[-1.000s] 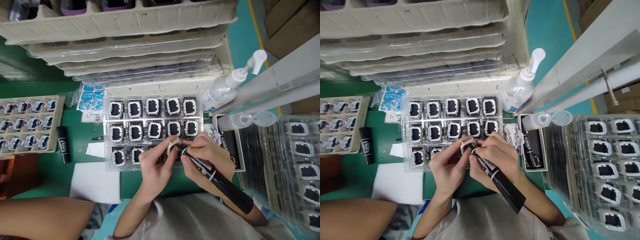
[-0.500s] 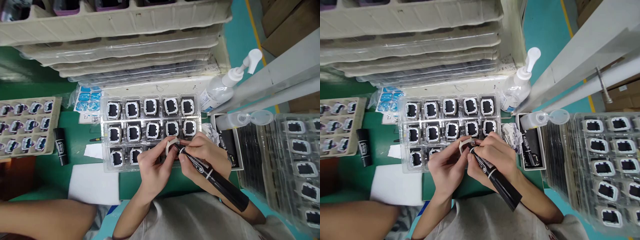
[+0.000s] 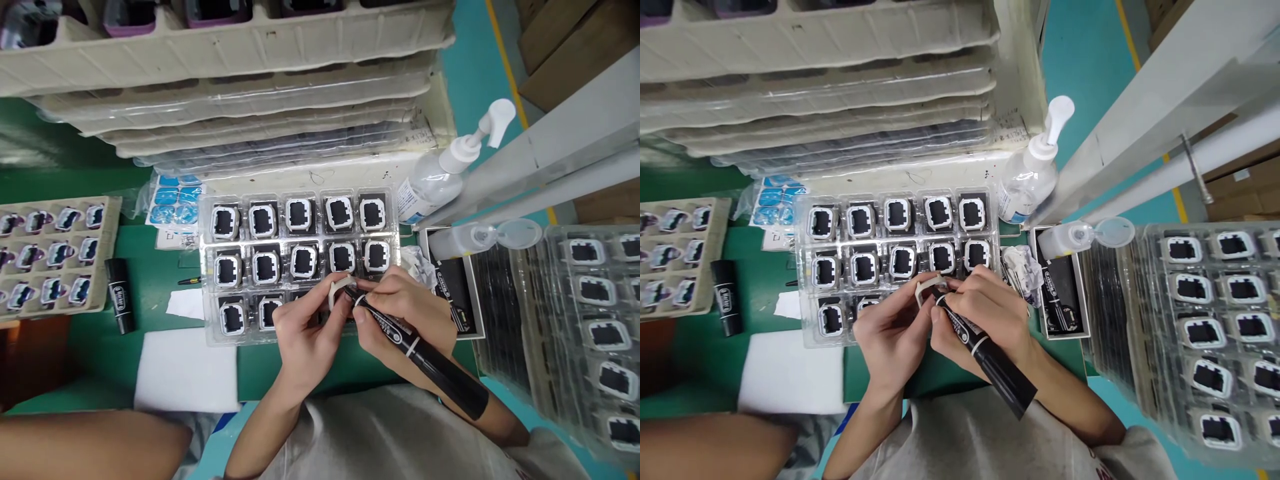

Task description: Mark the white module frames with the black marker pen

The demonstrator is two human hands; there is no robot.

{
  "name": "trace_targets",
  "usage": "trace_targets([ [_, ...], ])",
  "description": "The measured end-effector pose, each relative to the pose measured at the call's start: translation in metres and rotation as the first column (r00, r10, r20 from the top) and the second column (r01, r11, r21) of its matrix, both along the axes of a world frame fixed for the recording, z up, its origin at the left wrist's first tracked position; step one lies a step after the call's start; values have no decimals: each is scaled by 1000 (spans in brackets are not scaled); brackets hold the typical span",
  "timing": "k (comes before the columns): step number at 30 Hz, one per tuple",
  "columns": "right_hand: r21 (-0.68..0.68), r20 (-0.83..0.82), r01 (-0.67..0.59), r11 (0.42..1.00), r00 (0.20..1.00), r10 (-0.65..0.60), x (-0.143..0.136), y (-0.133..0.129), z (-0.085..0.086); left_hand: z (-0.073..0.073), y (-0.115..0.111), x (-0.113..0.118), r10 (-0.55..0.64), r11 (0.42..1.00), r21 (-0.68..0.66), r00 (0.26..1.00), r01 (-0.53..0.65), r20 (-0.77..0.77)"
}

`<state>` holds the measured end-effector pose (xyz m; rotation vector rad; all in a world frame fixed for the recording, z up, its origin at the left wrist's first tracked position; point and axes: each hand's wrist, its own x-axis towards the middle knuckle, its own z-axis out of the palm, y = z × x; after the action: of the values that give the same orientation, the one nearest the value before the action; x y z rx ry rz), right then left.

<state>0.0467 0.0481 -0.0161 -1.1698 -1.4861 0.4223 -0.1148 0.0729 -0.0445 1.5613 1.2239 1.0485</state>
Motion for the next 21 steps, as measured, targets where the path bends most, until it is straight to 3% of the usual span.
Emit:
trace_targets([
  [14,-35,4,43,998,999,-43,-1,-4,1,-3,-2,-2,11,999,33,998,-9,-68],
  [21,53,59,14,998,998,-17,5,0,-7,-4,-2,-1,0,998,58,998,3,-61],
])
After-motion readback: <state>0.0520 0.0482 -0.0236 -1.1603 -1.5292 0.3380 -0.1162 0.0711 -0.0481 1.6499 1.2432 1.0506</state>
